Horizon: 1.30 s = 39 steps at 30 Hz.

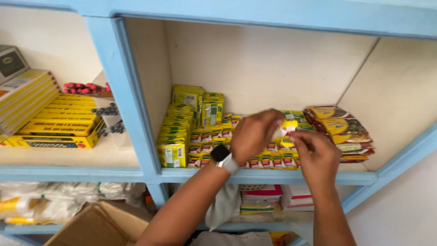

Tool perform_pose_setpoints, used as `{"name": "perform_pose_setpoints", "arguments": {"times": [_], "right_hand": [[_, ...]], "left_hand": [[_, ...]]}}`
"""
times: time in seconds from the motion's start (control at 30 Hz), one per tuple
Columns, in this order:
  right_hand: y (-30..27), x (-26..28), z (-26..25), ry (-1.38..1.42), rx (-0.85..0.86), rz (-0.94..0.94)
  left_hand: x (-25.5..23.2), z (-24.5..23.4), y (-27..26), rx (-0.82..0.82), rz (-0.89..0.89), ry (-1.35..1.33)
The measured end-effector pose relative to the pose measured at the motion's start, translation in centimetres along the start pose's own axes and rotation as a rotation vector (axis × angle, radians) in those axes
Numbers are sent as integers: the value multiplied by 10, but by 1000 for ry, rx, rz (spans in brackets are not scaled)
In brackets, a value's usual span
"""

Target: The person sits on the floor and transfers small yellow packets from a cardboard box onto a light blue shelf. They arrange the packets in neat rows, filling the available space on the shelf. The person repeatedly reaches into the box to retrieve more packets and places them on the shelf.

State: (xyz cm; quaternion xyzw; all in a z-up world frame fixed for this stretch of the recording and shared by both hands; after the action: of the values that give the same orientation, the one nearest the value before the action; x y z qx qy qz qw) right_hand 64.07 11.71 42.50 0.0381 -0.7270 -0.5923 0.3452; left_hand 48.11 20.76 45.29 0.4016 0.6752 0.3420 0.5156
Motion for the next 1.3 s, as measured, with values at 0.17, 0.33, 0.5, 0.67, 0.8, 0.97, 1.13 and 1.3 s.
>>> {"name": "perform_pose_setpoints", "arguments": {"times": [0.17,0.33,0.5,0.67,0.8,0.97,1.13,1.3], "right_hand": [[41,-65,29,-300,105,62],[48,-105,70,-412,294,83],[36,-132,109,-539,395,-18],[14,-156,126,-582,522,64],[7,-137,120,-736,562,57],[3,-141,120,-802,587,9],[3,-138,123,-814,626,53],[5,-132,121,-810,636,103]], "left_hand": [[130,87,-7,362,-33,510],[173,108,-27,658,-207,683],[163,98,-28,722,-311,742],[173,102,-31,728,-322,717],[174,102,-34,708,-329,685],[173,101,-33,718,-346,671],[169,98,-30,737,-363,671],[166,97,-31,740,-360,673]]}}
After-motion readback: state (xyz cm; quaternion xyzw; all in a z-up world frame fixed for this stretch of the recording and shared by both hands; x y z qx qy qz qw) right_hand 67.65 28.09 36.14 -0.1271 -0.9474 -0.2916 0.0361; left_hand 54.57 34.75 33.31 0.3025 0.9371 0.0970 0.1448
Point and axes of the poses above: each hand's wrist, its own y-axis towards the middle knuckle, its own z-axis out of the palm, x = y × z, the point moved 3 cm from there along y, towards the middle knuckle, and after that the axes turned 13 degrees about -x, right-handed, at the moved point
